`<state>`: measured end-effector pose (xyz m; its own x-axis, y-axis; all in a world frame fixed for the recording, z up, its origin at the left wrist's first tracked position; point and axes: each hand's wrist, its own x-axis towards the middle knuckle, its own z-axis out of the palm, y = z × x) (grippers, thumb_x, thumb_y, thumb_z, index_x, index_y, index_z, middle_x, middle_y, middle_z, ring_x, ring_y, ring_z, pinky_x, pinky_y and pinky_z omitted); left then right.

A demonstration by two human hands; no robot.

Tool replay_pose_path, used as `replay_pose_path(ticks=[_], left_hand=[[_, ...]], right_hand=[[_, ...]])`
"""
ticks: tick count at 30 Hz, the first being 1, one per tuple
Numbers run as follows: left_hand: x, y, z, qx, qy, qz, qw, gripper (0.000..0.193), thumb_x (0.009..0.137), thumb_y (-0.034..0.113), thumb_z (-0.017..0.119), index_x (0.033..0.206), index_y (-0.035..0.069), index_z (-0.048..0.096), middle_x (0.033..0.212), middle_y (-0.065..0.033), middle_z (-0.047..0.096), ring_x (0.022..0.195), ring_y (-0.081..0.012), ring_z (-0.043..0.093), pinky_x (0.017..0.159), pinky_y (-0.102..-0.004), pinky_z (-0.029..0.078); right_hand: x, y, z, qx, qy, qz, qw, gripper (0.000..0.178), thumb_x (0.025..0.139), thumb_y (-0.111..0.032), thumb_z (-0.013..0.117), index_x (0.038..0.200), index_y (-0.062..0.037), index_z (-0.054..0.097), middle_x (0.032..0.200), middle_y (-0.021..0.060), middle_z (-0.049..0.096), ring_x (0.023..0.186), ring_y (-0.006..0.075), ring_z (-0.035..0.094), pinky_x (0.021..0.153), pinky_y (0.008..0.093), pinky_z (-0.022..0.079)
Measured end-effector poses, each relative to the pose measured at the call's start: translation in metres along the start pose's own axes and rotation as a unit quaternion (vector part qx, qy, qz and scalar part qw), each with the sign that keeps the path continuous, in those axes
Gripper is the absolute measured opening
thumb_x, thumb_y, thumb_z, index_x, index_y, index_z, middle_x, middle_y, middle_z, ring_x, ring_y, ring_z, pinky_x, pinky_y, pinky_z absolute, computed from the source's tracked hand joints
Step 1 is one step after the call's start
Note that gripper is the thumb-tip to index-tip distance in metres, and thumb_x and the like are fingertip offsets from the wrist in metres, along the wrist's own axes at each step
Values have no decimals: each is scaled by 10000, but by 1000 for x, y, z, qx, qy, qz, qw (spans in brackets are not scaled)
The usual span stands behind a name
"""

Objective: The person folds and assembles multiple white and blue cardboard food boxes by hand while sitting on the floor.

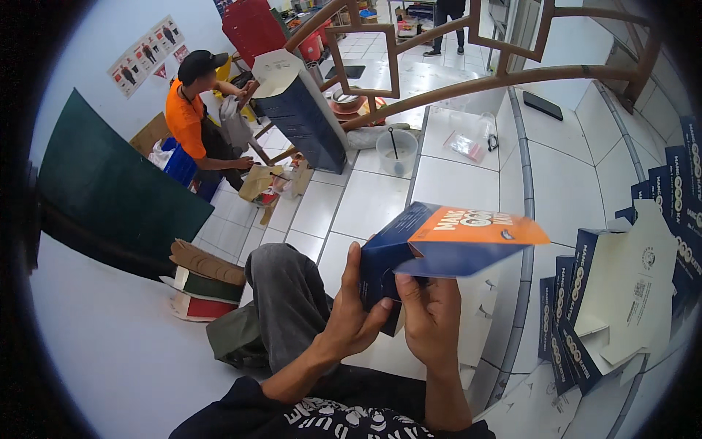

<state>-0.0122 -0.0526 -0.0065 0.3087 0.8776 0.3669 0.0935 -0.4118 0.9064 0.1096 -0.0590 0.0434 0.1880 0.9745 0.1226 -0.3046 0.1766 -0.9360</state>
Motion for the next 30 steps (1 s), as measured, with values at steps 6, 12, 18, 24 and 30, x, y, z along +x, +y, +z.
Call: replay_pose_path(ticks=[6, 12, 18, 24, 30], left_hand=[[0, 9, -6, 22, 0, -86, 996, 728, 856, 99, 474, 1388, -55, 2, 1363, -304, 238, 1246, -433, 315, 1016, -421, 298], [8, 16, -5, 53, 41, -62, 996, 717, 845, 80, 478, 1393, -54, 35, 1319, -305, 300, 1208, -416, 368, 995, -408, 322], [15, 19, -10, 79, 15, -18, 997, 737, 828, 60, 489, 1406, -23, 38, 1313, -308, 311, 1196, -439, 369, 975, -410, 346], [21, 24, -8, 113, -30, -14, 993, 692, 838, 72, 455, 1427, 68, 92, 1357, -291, 256, 1220, -437, 355, 984, -427, 356], [14, 14, -8, 75, -7, -5, 997, 622, 862, 164, 502, 1392, 78, 188, 1349, -283, 269, 1160, -445, 419, 922, -437, 412]], right_hand=[[10, 0, -12, -177, -9, -83, 981, 226, 839, -64, 600, 1040, 16, 534, 933, 74, 577, 852, 130, 553, 776, 253, 437], [-5, 13, -10, -80, -5, 30, 996, 427, 744, 23, 659, 1128, -29, 478, 959, 37, 509, 920, 127, 497, 819, 254, 414], [-2, 10, -17, 0, 82, 83, 993, 513, 724, 49, 656, 1180, -36, 437, 944, 29, 500, 892, 143, 491, 863, 310, 404], [1, 21, -25, 70, 23, 75, 994, 539, 763, 2, 659, 1239, -62, 413, 1068, 69, 507, 1001, 169, 501, 896, 329, 421], [-9, 34, -36, 143, -9, 152, 978, 485, 812, -60, 636, 1240, -44, 409, 1155, 90, 506, 1080, 207, 496, 920, 361, 429]])
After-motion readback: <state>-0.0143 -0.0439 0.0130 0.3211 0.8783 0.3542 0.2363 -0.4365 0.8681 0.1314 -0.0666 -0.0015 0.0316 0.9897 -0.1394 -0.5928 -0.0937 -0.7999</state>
